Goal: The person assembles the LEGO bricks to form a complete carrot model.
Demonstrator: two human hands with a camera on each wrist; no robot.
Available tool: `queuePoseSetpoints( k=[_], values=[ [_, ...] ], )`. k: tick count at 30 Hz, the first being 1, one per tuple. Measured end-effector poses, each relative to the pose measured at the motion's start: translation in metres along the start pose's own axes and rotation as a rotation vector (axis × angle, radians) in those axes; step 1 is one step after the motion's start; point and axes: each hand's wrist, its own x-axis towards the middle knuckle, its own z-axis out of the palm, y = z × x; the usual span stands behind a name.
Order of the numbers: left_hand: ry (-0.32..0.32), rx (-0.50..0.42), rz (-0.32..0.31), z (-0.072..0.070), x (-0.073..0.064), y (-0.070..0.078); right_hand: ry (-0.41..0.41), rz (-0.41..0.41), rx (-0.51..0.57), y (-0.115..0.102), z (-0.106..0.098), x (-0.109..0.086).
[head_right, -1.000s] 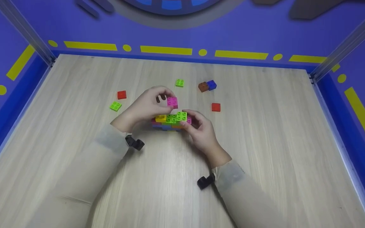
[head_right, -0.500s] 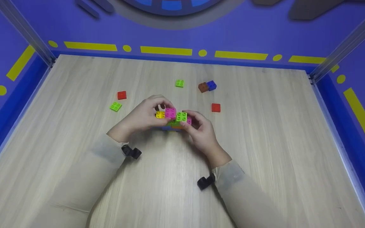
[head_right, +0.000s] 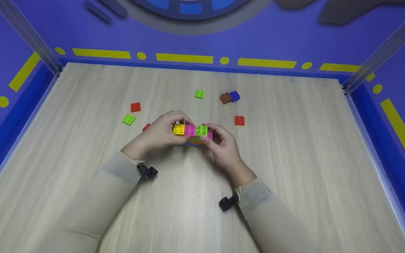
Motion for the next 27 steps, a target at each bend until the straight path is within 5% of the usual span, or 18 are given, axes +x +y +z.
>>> queuePoseSetpoints(
  k=[27],
  values=[
    [0.089, 0.011, -0.003, 0.013, -0.002, -0.005, 0.003, 0.014, 0.050, 0.000, 0.000, 0.001]
  ],
)
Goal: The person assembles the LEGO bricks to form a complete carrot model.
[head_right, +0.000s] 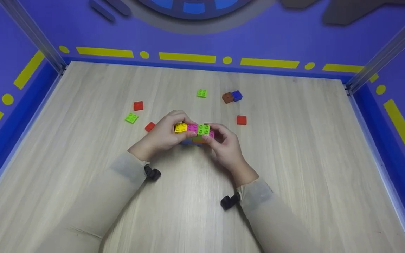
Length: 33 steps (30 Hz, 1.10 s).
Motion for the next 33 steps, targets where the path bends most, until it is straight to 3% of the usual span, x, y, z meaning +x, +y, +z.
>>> queuePoseSetpoints(
  k=[6, 11, 19, 24, 29, 33],
  values=[
    [0.031, -0.041, -0.038, 0.005, -0.008, -0.005, -0.014, -0.002, -0.011, 0.000, 0.002, -0.001],
    [0.055, -0.042, -0.026, 0.011, -0.010, -0.009, -0.014, 0.015, -0.035, 0.001, 0.001, -0.003],
    [0.089, -0.240, -0.074, 0.013, -0.009, -0.019, -0.006, -0.002, -0.029, -0.002, -0.004, 0.002],
    [0.117, -0.285, -0.097, 0.011, -0.011, -0.022, 0.064, -0.011, 0.023, -0.011, -0.010, 0.014],
    [0.125, -0.270, -0.111, 0.011, -0.014, -0.024, 0.151, 0.014, 0.042, -0.019, -0.025, 0.030],
    [0.117, -0.285, -0.113, 0.016, -0.011, -0.021, 0.138, 0.016, -0.077, -0.025, -0.049, 0.044]
  ],
)
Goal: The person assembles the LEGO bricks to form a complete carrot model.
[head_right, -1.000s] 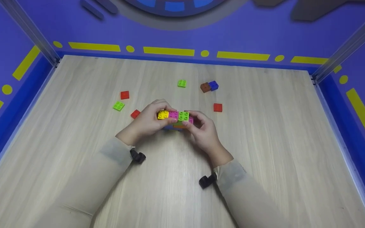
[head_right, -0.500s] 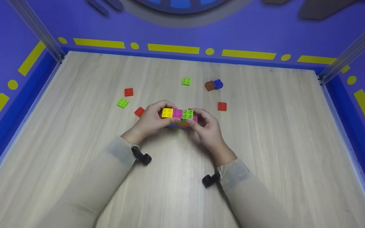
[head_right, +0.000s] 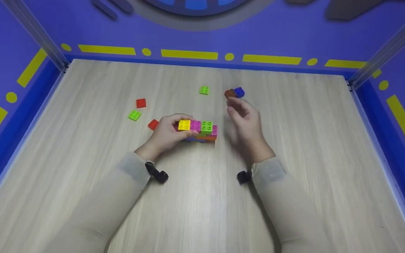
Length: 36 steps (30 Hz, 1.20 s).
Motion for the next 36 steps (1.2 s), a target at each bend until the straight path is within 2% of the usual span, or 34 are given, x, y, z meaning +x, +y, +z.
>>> queuePoseSetpoints(
  k=[6, 10, 14, 21, 23, 26, 30, 36],
  values=[
    [0.015, -0.030, -0.019, 0.000, -0.003, -0.002, -0.036, -0.011, -0.280, -0.005, -0.016, 0.042],
    [0.022, -0.051, -0.035, 0.004, -0.003, -0.005, -0.103, 0.053, -0.470, -0.010, -0.025, 0.067],
    [0.025, -0.055, -0.037, 0.003, -0.004, -0.006, -0.194, 0.118, -0.603, -0.011, -0.025, 0.085],
    [0.005, -0.036, -0.036, 0.001, -0.001, -0.004, -0.266, 0.211, -0.666, -0.005, -0.022, 0.099],
    [0.008, -0.027, -0.033, 0.001, -0.001, -0.004, -0.282, 0.211, -0.656, -0.002, -0.022, 0.102],
    [0.012, -0.017, -0.031, 0.001, -0.001, -0.004, -0.311, 0.169, -0.652, 0.002, -0.021, 0.108],
    [0.008, -0.012, -0.032, 0.001, -0.001, -0.004, -0.338, 0.146, -0.708, 0.003, -0.017, 0.114],
    [0.007, -0.003, -0.028, 0.001, -0.001, -0.006, -0.343, 0.177, -0.813, 0.003, -0.011, 0.120]
  ],
)
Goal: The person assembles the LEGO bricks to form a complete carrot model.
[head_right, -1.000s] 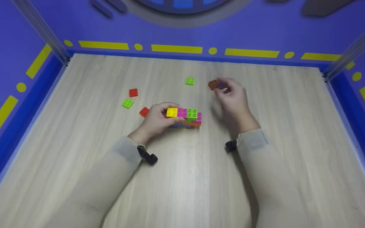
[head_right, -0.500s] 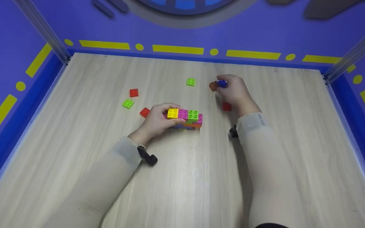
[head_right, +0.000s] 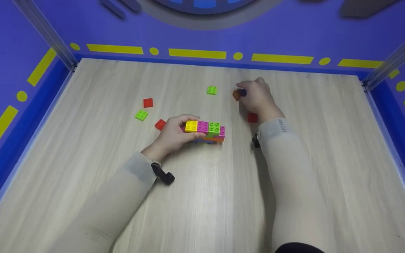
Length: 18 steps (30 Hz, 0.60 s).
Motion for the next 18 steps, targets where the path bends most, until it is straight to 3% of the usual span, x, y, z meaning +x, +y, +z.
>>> queuePoseSetpoints(
  k=[8, 18],
  values=[
    [-0.006, -0.020, -0.001, 0.000, 0.000, 0.001, 0.013, 0.024, -0.054, -0.005, 0.002, 0.000],
    [-0.016, -0.012, -0.001, -0.001, 0.002, -0.002, 0.054, -0.066, 0.077, -0.004, 0.007, -0.014]
  ],
)
